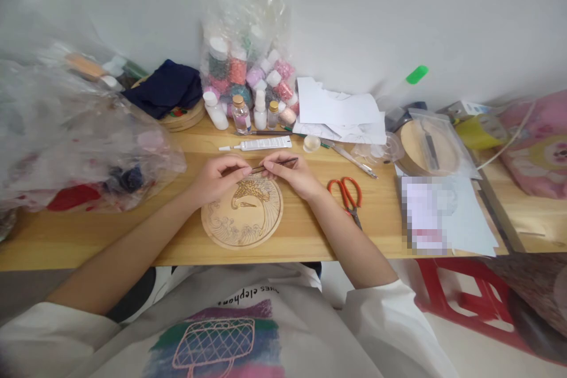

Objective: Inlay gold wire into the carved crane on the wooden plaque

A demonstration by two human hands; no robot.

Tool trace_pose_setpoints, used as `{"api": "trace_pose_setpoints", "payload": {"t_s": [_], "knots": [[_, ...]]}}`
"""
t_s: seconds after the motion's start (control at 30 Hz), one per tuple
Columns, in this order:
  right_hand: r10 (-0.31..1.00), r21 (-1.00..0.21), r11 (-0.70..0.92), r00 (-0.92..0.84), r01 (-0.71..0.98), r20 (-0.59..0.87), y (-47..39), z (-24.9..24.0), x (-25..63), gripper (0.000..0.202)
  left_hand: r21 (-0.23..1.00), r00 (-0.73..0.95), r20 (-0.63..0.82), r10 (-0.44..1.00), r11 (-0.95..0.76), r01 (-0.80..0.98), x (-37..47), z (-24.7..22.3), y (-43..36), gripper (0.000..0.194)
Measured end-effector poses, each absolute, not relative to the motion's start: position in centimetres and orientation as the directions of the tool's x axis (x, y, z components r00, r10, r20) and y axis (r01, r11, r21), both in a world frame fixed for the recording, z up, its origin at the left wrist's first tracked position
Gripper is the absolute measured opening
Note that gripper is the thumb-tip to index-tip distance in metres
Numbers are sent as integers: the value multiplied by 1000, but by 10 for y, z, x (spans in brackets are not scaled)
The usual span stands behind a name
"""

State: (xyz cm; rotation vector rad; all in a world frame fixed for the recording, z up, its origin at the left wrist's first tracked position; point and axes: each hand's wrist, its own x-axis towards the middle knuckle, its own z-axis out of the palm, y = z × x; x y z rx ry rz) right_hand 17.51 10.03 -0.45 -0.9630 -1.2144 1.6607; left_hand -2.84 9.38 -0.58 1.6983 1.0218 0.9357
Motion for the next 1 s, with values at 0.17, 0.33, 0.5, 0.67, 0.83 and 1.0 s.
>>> {"api": "trace_pose_setpoints", "payload": {"t_s": [0.17, 0.33, 0.5, 0.67, 0.83, 1.0], "knots": [[926, -973, -174, -360, -149, -110, 98, -4, 174, 29, 941, 376, 136, 917, -238, 239, -27, -5, 94, 16], [938, -976, -152, -333, -154, -94, 96, -4, 172, 28, 946, 372, 125, 920, -224, 235, -27, -2, 95, 13], [956, -977, -125, -283, -171, -73, 91, -1, 171, 27, 951, 354, 129, 926, -216, 220, -29, 1, 93, 14], [967, -981, -105, -248, -166, -62, 85, 5, 171, 27, 974, 318, 81, 945, -142, 175, -29, 6, 89, 15], [969, -983, -100, -238, -153, -62, 83, 10, 172, 26, 989, 314, -21, 949, -27, 146, -27, 10, 86, 15], [971, -987, -100, -228, -125, -70, 82, 12, 173, 27, 987, 316, -12, 949, -40, 158, -26, 10, 84, 18]]}}
